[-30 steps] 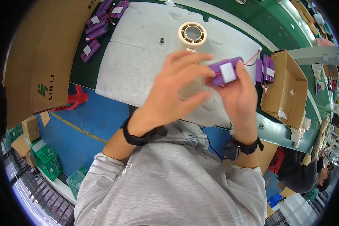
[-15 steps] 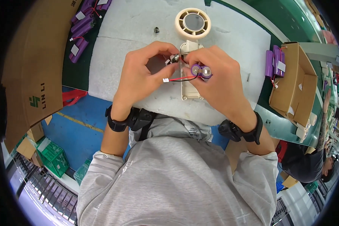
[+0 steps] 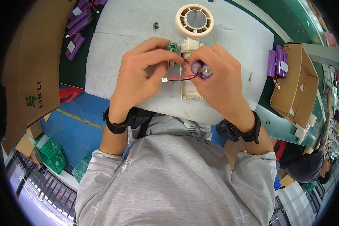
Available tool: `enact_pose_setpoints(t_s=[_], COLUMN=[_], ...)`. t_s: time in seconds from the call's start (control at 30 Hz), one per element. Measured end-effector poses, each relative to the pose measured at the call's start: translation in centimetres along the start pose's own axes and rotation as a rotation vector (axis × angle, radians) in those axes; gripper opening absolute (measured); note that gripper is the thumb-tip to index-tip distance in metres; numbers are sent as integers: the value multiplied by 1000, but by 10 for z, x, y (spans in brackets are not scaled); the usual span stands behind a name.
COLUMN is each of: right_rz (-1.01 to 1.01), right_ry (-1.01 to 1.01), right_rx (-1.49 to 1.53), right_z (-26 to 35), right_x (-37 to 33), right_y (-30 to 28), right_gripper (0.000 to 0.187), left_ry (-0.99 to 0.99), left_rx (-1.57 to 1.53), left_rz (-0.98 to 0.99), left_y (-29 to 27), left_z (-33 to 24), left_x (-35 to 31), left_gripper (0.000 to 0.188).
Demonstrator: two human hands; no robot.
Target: The person assembles a handheld fan by connecting a battery pack to a circuit board, testing the power, and fitting the batteries into the plastic housing. They repeat this process multiple times, handling the components and wires by hand.
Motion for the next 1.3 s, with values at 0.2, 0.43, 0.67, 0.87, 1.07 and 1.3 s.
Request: enact_pose_setpoints(t_s=[0.2,0.43,0.67,0.87,1.07,1.3], right_rz=[25,5,154,123,243,24], right_ry=[10,-68,27,-10,-102,-114], right_rx=[5,-37,71,238,88,150], right_z=[2,8,6,-6,-7,-4], right_x=[1,-5,0,7,4,2], right_y=[-4,-2,-10,-26,-23,-18], right_gripper=[18,19,21,25,26,23], left_ry=[-134,-347,-297,-260,-266,-331], left_rx=[-179,-423,-429,-427,-454,-396], left_rz=[-16,108,155,144,156,85], left_y=[8,-4,-6,-6,-6,-4], left_z=[-5,1,4,1,3,2], left_x=[6,-3,-1,0,-2,-3], left_gripper=[29,21,19,17,16,12])
Point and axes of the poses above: each hand's wrist, its own x-axis towards the middle knuckle, its own y-axis out of the palm, z = x × y, the point moved 1 cm from there along x, towards the middle knuckle, and after that the axes turned 15 degrees about -x, right-handed, at the moved point
